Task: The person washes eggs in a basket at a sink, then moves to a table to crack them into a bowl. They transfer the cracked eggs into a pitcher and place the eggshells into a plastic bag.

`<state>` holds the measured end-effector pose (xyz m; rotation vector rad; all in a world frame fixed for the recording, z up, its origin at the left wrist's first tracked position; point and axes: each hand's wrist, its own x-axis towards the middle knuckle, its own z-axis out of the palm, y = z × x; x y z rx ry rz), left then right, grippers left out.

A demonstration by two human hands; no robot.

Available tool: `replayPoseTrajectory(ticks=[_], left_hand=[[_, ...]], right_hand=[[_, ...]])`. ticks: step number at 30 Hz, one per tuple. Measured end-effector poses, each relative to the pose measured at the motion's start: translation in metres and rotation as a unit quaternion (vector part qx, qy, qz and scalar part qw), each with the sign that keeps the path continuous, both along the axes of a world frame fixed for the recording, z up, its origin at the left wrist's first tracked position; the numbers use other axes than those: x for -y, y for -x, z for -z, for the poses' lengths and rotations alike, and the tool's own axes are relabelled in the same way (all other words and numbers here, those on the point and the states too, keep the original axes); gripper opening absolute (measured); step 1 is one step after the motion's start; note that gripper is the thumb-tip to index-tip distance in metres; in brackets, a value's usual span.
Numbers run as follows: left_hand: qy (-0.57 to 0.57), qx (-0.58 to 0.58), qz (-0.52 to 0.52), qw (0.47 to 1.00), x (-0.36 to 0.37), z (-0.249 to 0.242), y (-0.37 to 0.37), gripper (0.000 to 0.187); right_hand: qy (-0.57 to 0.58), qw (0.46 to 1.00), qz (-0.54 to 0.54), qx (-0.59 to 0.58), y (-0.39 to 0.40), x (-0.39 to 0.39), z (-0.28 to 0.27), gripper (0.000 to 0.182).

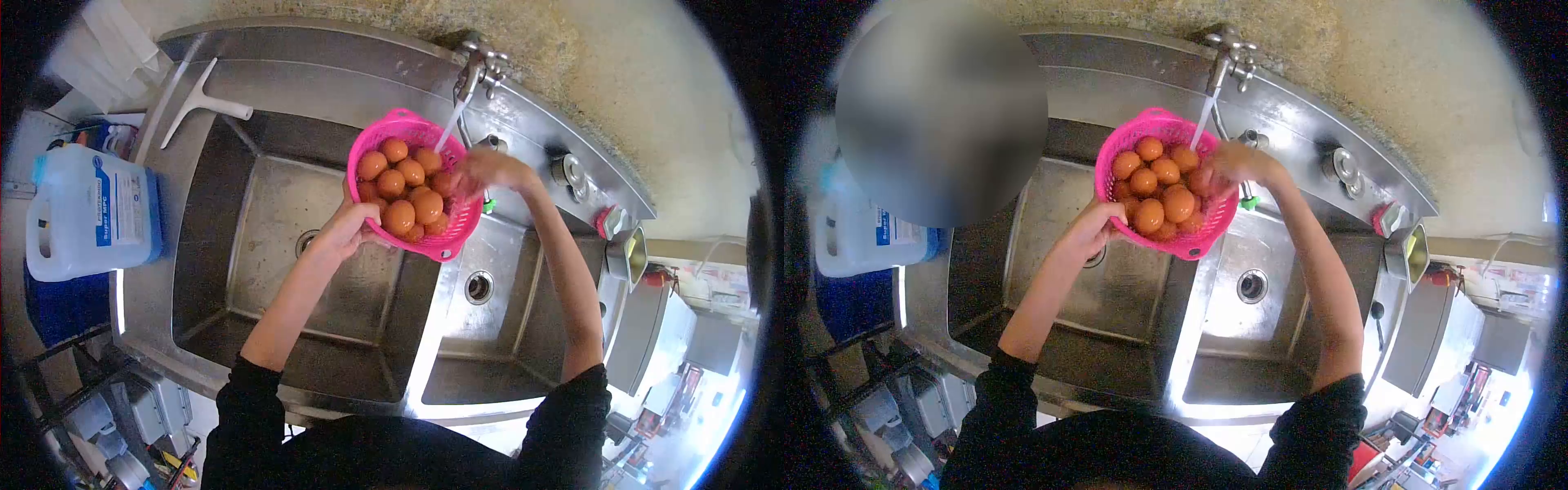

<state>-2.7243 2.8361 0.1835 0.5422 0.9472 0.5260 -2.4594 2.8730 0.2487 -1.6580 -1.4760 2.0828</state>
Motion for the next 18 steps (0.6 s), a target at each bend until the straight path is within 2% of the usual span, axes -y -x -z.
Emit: replayPoseTrajectory(ticks=[2, 4, 5, 7, 8, 9, 10, 11, 12, 13, 14, 15, 17, 18], left_hand=[[0.008, 0.001, 0.015, 1.000, -0.001, 0.001, -0.001, 0.055], [-0.006, 0.022, -0.003, 1.000, 0.002, -0.004, 0.000, 0.056], [-0.010, 0.022, -0.004, 1.000, 0.002, -0.003, 0.001, 0.056], [-0.003, 0.022, 0.001, 1.000, 0.002, 0.002, 0.002, 0.056], [-0.007, 0.022, 0.000, 1.000, 0.002, 0.004, 0.002, 0.056], [-0.004, 0.030, -0.010, 0.999, 0.004, 0.007, 0.002, 0.057], [0.001, 0.038, -0.019, 0.999, 0.006, 0.009, 0.002, 0.058], [0.001, 0.040, -0.022, 0.999, 0.007, 0.010, 0.004, 0.058], [0.005, 0.045, -0.025, 0.999, 0.010, 0.010, 0.006, 0.058], [0.010, 0.051, -0.029, 0.998, 0.012, 0.012, 0.008, 0.058], [0.011, 0.052, -0.032, 0.998, 0.015, 0.018, 0.010, 0.058], [0.019, 0.044, -0.041, 0.998, 0.018, 0.029, 0.012, 0.057], [0.022, 0.032, -0.060, 0.997, 0.025, 0.040, 0.020, 0.057], [0.033, 0.039, -0.043, 0.998, 0.029, 0.040, 0.026, 0.056]], right_hand=[[-0.060, 0.969, 0.232, -0.053, -0.007, -0.017, 0.014, 0.033], [-0.119, 0.881, 0.446, -0.108, -0.013, -0.038, 0.032, 0.036], [-0.122, 0.881, 0.444, -0.110, -0.013, -0.049, 0.041, 0.036], [0.015, 0.768, 0.524, -0.367, -0.015, -0.071, 0.072, 0.031], [0.001, 0.804, 0.327, -0.497, -0.036, -0.073, 0.107, 0.032], [-0.002, 0.804, 0.325, -0.498, -0.025, -0.067, 0.090, 0.032], [-0.043, 0.919, 0.232, -0.314, -0.003, -0.050, 0.054, 0.032], [-0.082, 0.982, 0.126, -0.111, 0.018, -0.035, 0.017, 0.032], [-0.144, 0.984, -0.021, 0.103, 0.031, -0.029, -0.010, 0.028], [-0.143, 0.984, -0.025, 0.104, 0.036, -0.025, -0.024, 0.028], [-0.378, 0.884, -0.048, 0.269, 0.037, -0.020, -0.034, 0.027], [-0.580, 0.703, -0.066, 0.407, 0.037, -0.018, -0.045, 0.027], [-0.706, 0.519, -0.035, 0.480, 0.027, -0.050, -0.071, 0.024], [-0.671, 0.538, -0.040, 0.509, 0.020, -0.063, -0.076, 0.025]])
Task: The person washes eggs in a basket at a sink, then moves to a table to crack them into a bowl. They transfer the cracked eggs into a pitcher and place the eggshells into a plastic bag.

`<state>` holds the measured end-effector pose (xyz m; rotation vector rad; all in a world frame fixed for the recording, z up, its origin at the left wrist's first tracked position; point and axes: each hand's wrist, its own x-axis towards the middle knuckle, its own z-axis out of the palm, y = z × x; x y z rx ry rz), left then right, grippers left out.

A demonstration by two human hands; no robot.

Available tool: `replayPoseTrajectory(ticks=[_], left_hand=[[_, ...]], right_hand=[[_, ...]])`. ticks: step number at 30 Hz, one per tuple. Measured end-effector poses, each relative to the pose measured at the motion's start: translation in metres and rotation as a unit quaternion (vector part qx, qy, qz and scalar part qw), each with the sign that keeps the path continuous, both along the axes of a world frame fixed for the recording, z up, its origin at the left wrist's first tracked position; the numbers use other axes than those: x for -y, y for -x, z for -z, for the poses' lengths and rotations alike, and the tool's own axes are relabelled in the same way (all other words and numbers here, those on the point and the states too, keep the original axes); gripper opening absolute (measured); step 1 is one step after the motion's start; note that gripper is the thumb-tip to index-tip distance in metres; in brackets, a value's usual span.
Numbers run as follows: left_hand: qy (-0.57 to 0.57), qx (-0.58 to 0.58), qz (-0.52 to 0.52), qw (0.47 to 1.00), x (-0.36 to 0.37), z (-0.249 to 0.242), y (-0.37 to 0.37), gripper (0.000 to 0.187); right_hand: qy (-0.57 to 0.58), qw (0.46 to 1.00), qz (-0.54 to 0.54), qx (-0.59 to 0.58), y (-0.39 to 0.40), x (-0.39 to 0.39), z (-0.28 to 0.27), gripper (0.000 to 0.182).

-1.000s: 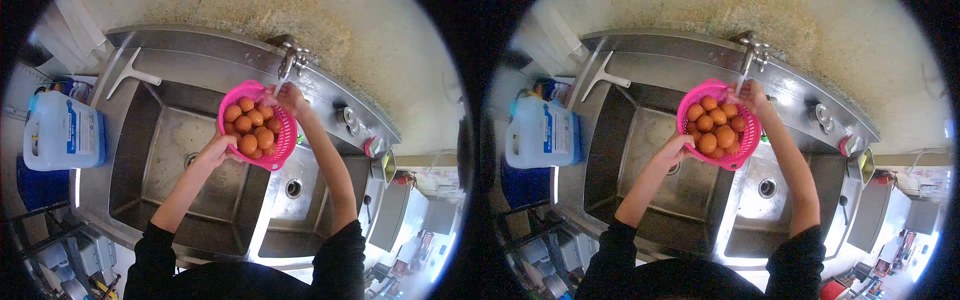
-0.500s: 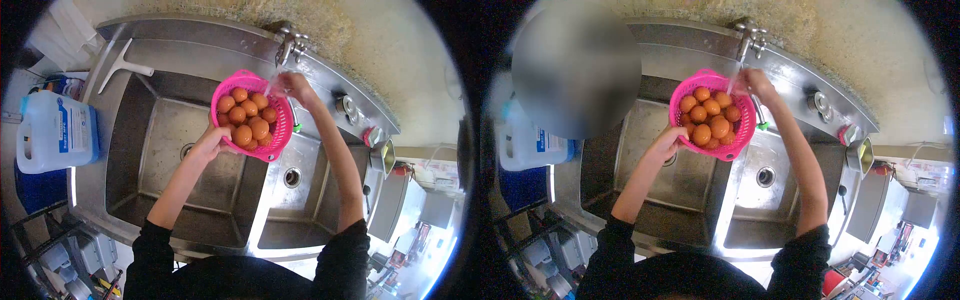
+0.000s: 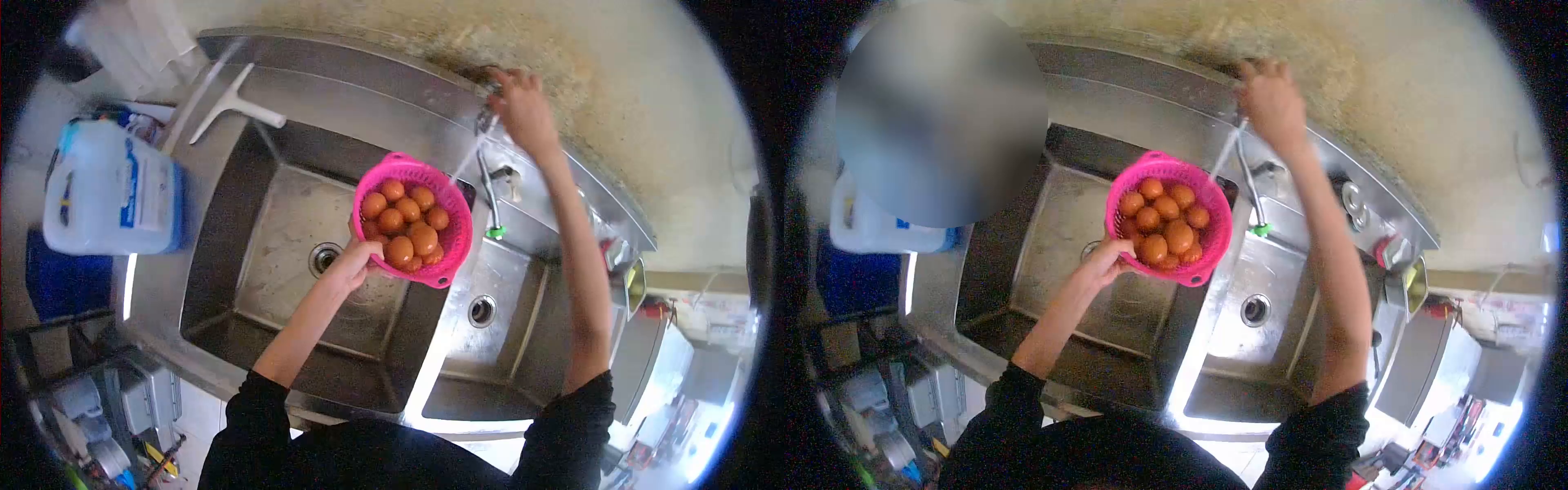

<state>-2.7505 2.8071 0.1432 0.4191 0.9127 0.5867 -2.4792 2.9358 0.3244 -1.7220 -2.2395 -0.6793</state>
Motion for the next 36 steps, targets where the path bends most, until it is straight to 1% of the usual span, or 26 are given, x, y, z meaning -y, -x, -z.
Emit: replayPoseTrajectory(ticks=[1, 3, 4, 5, 7, 9, 10, 12, 13, 14, 15, 16, 17, 18, 20, 21, 22, 23, 25, 26, 27, 29, 31, 33, 35, 36], left_hand=[[0.010, 0.008, 0.014, 1.000, 0.005, 0.001, 0.007, 0.056], [0.016, 0.000, -0.036, 0.999, 0.022, 0.002, 0.022, 0.053], [0.019, -0.004, -0.042, 0.999, 0.030, 0.000, 0.031, 0.050], [0.022, -0.007, -0.048, 0.999, 0.038, -0.001, 0.041, 0.048], [0.028, 0.002, -0.078, 0.997, 0.059, 0.004, 0.063, 0.050], [0.050, 0.044, -0.096, 0.993, 0.078, 0.012, 0.083, 0.082], [0.053, 0.040, -0.080, 0.995, 0.089, 0.022, 0.095, 0.077], [0.054, 0.003, -0.127, 0.990, 0.110, -0.016, 0.114, 0.070], [0.058, -0.031, -0.157, 0.985, 0.120, -0.030, 0.122, 0.063], [0.058, 0.012, -0.154, 0.986, 0.133, -0.010, 0.133, 0.063], [0.058, 0.014, -0.158, 0.986, 0.142, -0.020, 0.141, 0.063], [0.040, -0.015, -0.167, 0.985, 0.152, -0.036, 0.147, 0.062], [0.025, -0.044, -0.177, 0.983, 0.163, -0.046, 0.153, 0.061], [0.006, -0.014, -0.199, 0.980, 0.175, -0.023, 0.160, 0.056], [0.020, -0.012, -0.190, 0.981, 0.182, -0.028, 0.169, 0.051], [0.034, -0.014, -0.174, 0.984, 0.190, -0.031, 0.172, 0.047], [0.030, -0.013, -0.228, 0.973, 0.198, -0.049, 0.167, 0.031], [0.021, -0.016, -0.245, 0.969, 0.204, -0.053, 0.171, 0.031], [0.008, 0.026, -0.248, 0.968, 0.220, -0.058, 0.182, 0.030], [-0.028, 0.028, -0.180, 0.983, 0.228, -0.003, 0.198, 0.026], [-0.017, 0.022, -0.184, 0.983, 0.245, -0.011, 0.202, 0.026], [0.012, -0.037, -0.254, 0.966, 0.231, -0.037, 0.213, 0.020], [-0.005, -0.020, -0.280, 0.960, 0.237, -0.038, 0.241, 0.015], [0.002, -0.123, -0.265, 0.956, 0.235, -0.049, 0.286, 0.035], [-0.144, -0.123, -0.335, 0.923, 0.232, -0.079, 0.320, 0.045], [-0.159, -0.175, -0.328, 0.915, 0.223, -0.080, 0.347, 0.047]], right_hand=[[0.032, 0.999, 0.032, 0.009, -0.009, -0.013, -0.005, 0.027], [0.224, 0.971, 0.079, 0.012, -0.024, -0.042, -0.012, 0.033], [0.242, 0.965, 0.076, 0.069, -0.028, -0.051, -0.013, 0.035], [0.257, 0.955, 0.074, 0.128, -0.026, -0.058, -0.014, 0.037], [0.199, 0.966, 0.146, 0.074, -0.008, -0.047, -0.017, 0.042], [0.157, 0.955, 0.252, 0.002, 0.003, -0.052, -0.010, 0.029], [0.141, 0.959, 0.247, 0.003, -0.006, -0.058, 0.000, 0.028], [0.122, 0.965, 0.232, 0.002, -0.011, -0.065, 0.013, 0.027], [0.126, 0.972, 0.199, 0.007, -0.006, -0.059, 0.014, 0.027], [0.132, 0.976, 0.170, 0.015, -0.006, -0.045, 0.017, 0.028], [0.128, 0.987, 0.093, 0.031, 0.030, -0.003, 0.008, 0.034], [0.167, 0.965, 0.120, -0.162, 0.055, 0.031, 0.029, 0.039], [0.231, 0.954, 0.053, -0.183, 0.078, 0.072, 0.059, 0.045], [0.384, 0.874, -0.019, -0.297, 0.101, 0.108, 0.075, 0.045], [0.654, 0.568, -0.012, -0.499, 0.148, 0.182, 0.106, 0.048], [0.652, 0.517, 0.053, -0.551, 0.162, 0.202, 0.126, 0.041], [0.585, 0.548, -0.020, -0.598, 0.156, 0.211, 0.158, 0.037], [0.590, 0.549, -0.038, -0.590, 0.161, 0.220, 0.154, 0.037], [0.470, 0.606, -0.121, -0.631, 0.180, 0.238, 0.132, 0.032], [0.473, 0.611, -0.134, -0.621, 0.192, 0.241, 0.113, 0.029], [0.517, 0.642, -0.102, -0.556, 0.188, 0.228, 0.139, 0.029], [0.508, 0.639, -0.125, -0.564, 0.210, 0.227, 0.139, 0.026], [0.501, 0.619, -0.147, -0.587, 0.241, 0.222, 0.136, 0.024], [0.501, 0.593, -0.159, -0.610, 0.284, 0.227, 0.124, 0.022], [0.489, 0.537, -0.161, -0.668, 0.329, 0.226, 0.109, 0.021], [0.485, 0.600, -0.139, -0.621, 0.351, 0.222, 0.105, 0.022]])
